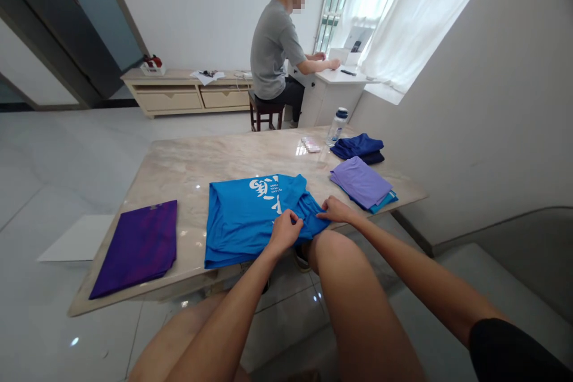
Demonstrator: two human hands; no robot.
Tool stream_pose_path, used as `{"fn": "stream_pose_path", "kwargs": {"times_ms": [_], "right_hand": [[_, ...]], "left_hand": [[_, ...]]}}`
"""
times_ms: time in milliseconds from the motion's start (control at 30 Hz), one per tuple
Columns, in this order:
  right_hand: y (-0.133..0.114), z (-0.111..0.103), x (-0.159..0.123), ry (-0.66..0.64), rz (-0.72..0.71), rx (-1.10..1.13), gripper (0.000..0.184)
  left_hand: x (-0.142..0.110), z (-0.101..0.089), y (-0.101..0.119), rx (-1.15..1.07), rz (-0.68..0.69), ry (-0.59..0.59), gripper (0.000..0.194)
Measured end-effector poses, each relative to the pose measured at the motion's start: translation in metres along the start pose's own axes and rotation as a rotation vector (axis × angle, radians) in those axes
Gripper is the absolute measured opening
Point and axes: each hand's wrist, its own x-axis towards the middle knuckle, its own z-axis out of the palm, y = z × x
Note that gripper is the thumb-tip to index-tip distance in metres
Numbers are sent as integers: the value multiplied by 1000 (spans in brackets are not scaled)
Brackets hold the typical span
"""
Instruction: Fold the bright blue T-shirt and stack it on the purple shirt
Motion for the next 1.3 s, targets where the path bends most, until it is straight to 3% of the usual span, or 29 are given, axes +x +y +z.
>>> {"fn": "stream_pose_path", "kwargs": {"times_ms": [167, 367, 467, 533, 600, 667, 867, 967, 1100, 1300], "right_hand": [[11, 14, -15, 23, 22, 240, 20], [12, 22, -26, -109, 13, 627, 14], [16, 13, -33, -139, 3, 735, 19], [20, 3, -36, -226, -27, 839, 25], [23, -8, -35, -352, -68, 916, 32], [22, -18, -28, -401, -81, 881, 36], [-3, -16, 25, 20, 144, 509, 31], [-22, -3, 51, 48, 193, 368, 39], [-41, 7, 72, 124, 202, 166, 25], [-64, -3, 79, 305, 61, 22, 38]], "left_hand": [[12, 24, 27, 5, 51, -8, 11], [11, 54, 47, 1, 75, -14, 19], [11, 61, 51, 45, 43, 4, 37], [12, 62, 51, 65, 41, 29, 42], [13, 60, 51, 102, 41, 60, 36], [13, 55, 50, 141, 48, 62, 25], [2, 34, 54, 178, 58, 33, 5], [-6, 26, 57, 164, 53, 53, 5], [-16, 19, 55, 92, 75, 82, 6], [-35, 10, 45, -42, 129, 74, 11]]}}
